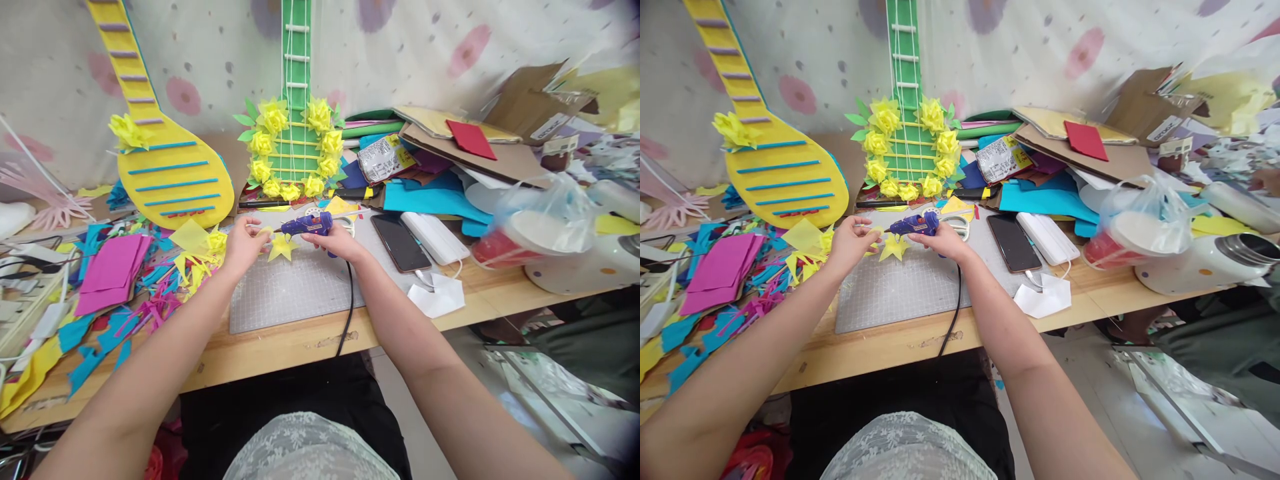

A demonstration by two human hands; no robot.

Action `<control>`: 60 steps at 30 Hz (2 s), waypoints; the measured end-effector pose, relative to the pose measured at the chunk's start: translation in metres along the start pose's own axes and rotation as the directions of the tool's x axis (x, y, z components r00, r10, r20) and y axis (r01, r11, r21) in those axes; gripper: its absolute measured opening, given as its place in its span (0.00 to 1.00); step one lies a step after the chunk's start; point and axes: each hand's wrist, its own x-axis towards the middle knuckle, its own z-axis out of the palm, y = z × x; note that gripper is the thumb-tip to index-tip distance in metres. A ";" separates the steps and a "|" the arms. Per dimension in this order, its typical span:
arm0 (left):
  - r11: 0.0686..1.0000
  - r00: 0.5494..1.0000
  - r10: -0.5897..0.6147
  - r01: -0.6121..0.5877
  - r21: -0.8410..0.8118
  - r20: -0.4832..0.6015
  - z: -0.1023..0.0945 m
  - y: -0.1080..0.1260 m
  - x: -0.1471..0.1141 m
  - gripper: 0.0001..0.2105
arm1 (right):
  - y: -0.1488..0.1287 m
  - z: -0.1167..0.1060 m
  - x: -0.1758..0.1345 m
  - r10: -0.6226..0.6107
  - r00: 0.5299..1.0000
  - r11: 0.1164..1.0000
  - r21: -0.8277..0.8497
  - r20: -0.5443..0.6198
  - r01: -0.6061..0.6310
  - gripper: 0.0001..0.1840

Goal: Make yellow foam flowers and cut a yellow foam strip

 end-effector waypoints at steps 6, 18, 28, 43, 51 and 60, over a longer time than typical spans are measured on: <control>1.000 1.000 -0.012 0.012 0.010 -0.001 -0.001 0.004 -0.002 0.17 | 0.001 0.001 0.001 -0.029 1.000 1.000 0.005 0.010 0.029 0.18; 0.999 1.000 0.020 -0.020 0.033 0.014 0.000 0.005 -0.004 0.16 | -0.004 0.000 -0.001 -0.017 1.000 0.999 -0.041 0.005 0.017 0.21; 0.981 0.996 0.079 -0.086 0.177 0.043 -0.001 0.002 -0.004 0.15 | -0.002 0.000 0.001 -0.024 1.000 0.999 -0.021 0.005 0.024 0.21; 0.991 0.984 0.132 -0.132 -0.006 0.121 -0.008 0.004 -0.005 0.16 | 0.005 -0.001 0.006 -0.003 1.000 0.987 0.158 -0.030 0.007 0.20; 0.984 0.983 0.178 -0.178 -0.008 0.050 -0.018 -0.007 -0.004 0.12 | 0.017 -0.006 0.016 0.079 0.985 0.879 0.476 -0.154 0.004 0.21; 0.947 0.947 0.288 -0.304 0.105 0.144 -0.016 -0.015 -0.007 0.07 | 0.023 -0.012 0.024 0.162 0.974 0.780 0.625 -0.162 -0.026 0.24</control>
